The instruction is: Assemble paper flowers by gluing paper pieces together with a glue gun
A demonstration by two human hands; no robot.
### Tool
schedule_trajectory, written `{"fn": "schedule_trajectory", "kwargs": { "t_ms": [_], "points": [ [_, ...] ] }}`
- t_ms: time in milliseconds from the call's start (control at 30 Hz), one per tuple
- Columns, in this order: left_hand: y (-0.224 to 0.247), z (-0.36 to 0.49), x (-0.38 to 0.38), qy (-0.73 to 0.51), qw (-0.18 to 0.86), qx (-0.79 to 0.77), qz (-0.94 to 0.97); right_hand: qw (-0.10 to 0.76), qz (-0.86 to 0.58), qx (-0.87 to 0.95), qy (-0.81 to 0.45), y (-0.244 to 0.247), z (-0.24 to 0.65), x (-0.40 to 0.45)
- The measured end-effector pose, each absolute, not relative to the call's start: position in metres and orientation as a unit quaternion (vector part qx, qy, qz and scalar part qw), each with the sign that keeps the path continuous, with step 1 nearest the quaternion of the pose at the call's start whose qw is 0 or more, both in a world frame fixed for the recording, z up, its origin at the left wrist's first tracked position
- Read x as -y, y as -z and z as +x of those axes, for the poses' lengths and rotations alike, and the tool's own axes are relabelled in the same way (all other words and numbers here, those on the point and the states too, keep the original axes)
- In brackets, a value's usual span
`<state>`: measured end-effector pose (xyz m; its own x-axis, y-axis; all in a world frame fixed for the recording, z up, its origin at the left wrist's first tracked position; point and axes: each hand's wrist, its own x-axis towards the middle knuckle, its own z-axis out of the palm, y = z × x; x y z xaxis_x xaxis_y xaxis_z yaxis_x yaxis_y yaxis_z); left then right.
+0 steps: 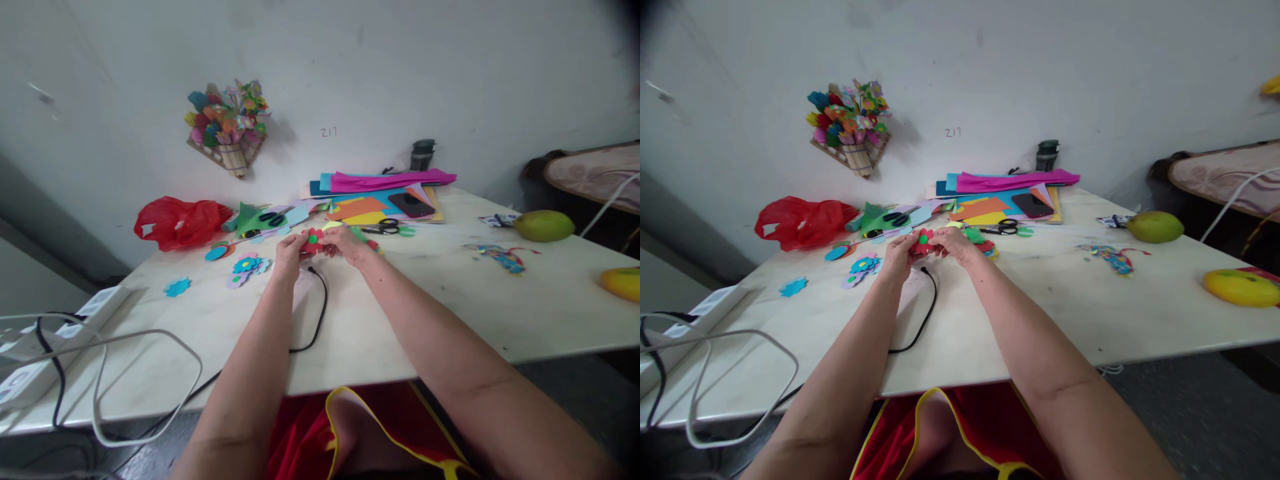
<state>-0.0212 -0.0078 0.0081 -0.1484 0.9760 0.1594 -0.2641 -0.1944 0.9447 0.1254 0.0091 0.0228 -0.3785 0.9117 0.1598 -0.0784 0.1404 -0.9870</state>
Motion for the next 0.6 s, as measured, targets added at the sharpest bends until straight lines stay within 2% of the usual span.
{"fn": "schedule_trajectory", "kwargs": {
  "t_ms": [600],
  "points": [
    [-0.0097, -0.0214, 0.0081, -0.621, 0.495, -0.419, 0.441, 0.437, -0.362, 0.613, -0.549, -0.024, 0.127, -0.0082]
  ]
}}
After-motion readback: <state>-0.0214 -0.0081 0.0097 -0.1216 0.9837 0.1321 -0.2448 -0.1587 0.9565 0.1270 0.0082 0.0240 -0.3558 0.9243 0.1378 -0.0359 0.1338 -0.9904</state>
